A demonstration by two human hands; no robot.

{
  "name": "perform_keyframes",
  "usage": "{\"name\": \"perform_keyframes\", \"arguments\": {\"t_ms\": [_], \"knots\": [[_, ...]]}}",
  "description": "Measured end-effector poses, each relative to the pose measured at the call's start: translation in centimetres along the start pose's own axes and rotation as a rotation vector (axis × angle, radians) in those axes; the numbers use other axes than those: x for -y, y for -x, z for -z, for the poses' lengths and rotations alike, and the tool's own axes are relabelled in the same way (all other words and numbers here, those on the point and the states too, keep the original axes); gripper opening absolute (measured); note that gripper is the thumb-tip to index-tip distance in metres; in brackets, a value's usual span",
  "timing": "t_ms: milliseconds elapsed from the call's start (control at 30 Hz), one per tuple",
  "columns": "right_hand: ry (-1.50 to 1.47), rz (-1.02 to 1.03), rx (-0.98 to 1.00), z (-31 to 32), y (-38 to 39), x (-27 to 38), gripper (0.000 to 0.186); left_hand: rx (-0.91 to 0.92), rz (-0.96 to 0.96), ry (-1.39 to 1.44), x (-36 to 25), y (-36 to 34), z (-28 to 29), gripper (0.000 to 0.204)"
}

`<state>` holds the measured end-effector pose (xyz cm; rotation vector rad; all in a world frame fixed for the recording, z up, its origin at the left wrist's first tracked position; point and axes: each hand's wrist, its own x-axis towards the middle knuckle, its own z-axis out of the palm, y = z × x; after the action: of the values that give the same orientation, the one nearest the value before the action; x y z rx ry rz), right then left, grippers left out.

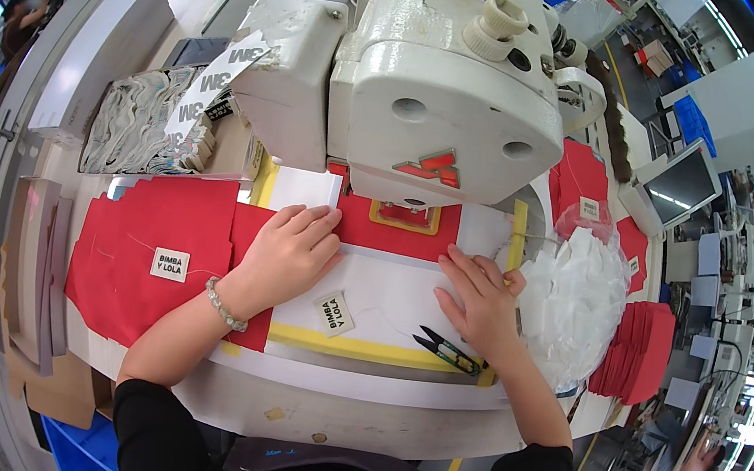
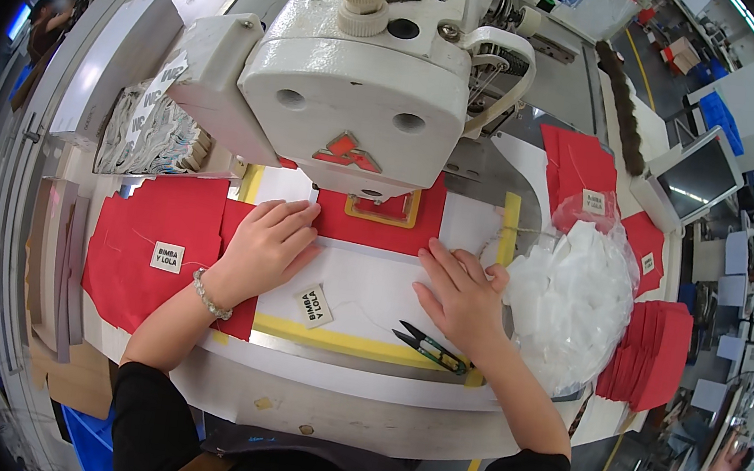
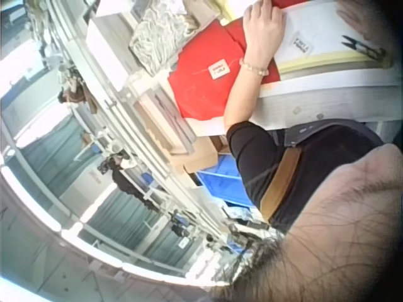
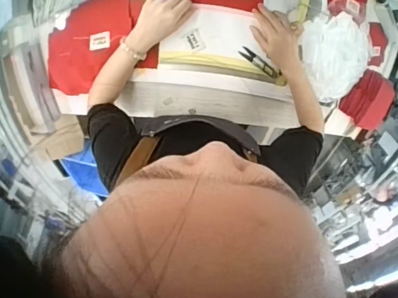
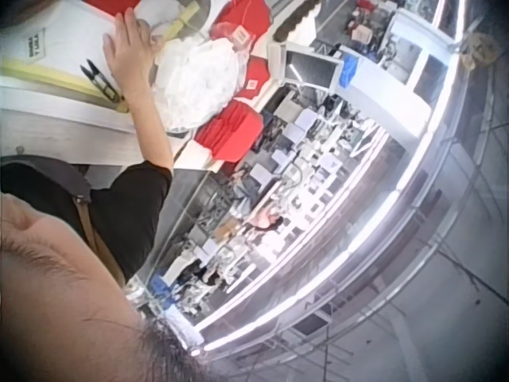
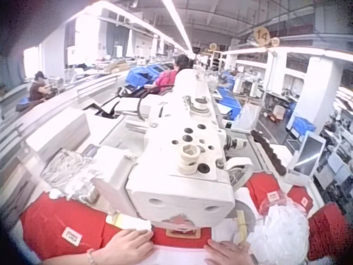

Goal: The person sews small white labels onto red fabric pieces using an industrial sewing machine. They repeatedly pick up a red fabric piece, place a label on it, align it under the needle, and sew it in place. After sewing, they cut the thread and move the finished piece aside before starting the next one.

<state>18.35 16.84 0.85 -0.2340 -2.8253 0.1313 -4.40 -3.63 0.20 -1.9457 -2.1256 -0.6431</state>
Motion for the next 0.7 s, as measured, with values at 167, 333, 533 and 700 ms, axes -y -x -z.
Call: {"name": "perform_keyframes", "arguments": {"t_ms": [167, 333, 533, 700], "knots": [[0.006, 0.003, -0.021, 0.0, -0.1, 0.0, 0.036, 0.017, -0.013, -0.018, 0.0, 0.0, -0.2, 0.020], [0.007, 0.013, -0.003, 0.4, -0.7, 0.0, 0.034, 0.036, 0.001, -0.038, -0.2, 0.1, -0.2, 0.020], [0.066, 0.022, -0.021, -0.2, 0.0, 0.0, 0.035, 0.051, -0.007, -0.054, -0.3, 0.0, -0.1, 0.021], [0.069, -0.010, -0.013, -0.3, 0.2, 0.3, 0.035, 0.040, -0.008, -0.058, -0.4, -0.2, 0.1, 0.018]]}}
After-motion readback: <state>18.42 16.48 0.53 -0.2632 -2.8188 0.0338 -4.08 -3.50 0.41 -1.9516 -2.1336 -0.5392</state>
